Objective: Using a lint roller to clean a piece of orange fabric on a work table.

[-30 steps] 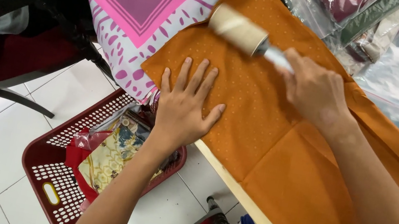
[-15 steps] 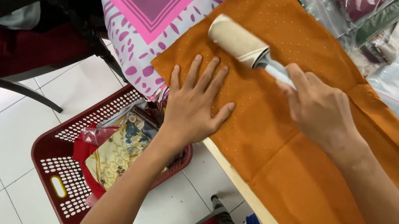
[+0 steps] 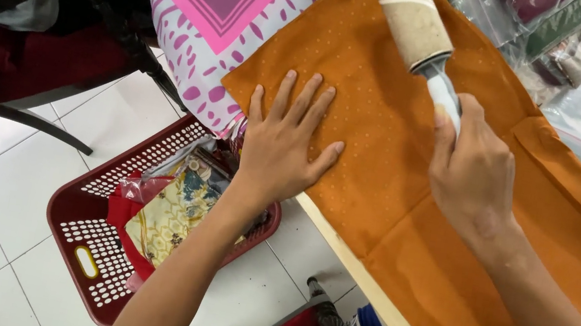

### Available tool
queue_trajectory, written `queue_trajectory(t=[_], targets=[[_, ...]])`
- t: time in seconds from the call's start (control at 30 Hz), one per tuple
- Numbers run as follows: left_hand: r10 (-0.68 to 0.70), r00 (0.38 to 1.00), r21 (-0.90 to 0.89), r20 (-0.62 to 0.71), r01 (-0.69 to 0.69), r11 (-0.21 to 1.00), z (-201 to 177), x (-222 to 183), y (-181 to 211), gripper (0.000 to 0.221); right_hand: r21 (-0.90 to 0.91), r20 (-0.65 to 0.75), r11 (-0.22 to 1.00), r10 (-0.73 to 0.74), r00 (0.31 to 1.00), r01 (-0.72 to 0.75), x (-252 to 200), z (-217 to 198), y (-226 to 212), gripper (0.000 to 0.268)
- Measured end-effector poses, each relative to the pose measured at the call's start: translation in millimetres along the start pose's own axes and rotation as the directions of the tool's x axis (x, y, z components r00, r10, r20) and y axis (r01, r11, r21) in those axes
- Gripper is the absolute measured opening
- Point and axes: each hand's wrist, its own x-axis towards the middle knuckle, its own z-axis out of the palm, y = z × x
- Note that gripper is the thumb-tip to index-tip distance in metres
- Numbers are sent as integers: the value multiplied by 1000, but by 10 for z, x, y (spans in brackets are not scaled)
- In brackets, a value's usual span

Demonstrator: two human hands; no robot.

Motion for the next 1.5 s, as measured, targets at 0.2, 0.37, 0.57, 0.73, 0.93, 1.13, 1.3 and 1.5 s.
queue_trajectory(t=[0.2,0.37,0.57,0.73,0.93,1.13,1.3,1.5], targets=[[-53,977,-188,209,93,978,-183,113,-51,67,137,91,974,167,982,-179,-131,-155,-94,42],[-32,998,-35,50,34,999,-420,101,52,56,149,-12,980,138,990,-134,-75,-27,-58,39],[79,961,-124,-264,-115,986,-323,-469,403,32,175,44,975,130,991,-136,-187,3,-360,39],[173,950,-57,-258,-194,979,-231,-892,641,32,138,114,984,101,988,-116,-241,242,-513,42],[210,943,-78,-258,-237,968,-205,-951,589,34,35,273,999,6,962,-16,-307,473,-704,52],[197,907,-108,-373,-253,961,44,-966,483,36,97,437,987,-156,886,126,-256,290,-891,46],[142,871,-251,-470,-286,925,236,-985,429,38,98,153,991,-108,982,93,-277,303,-696,44],[87,877,-332,-472,-268,904,208,-1012,456,36,-7,116,994,-107,987,109,-385,446,-653,45]])
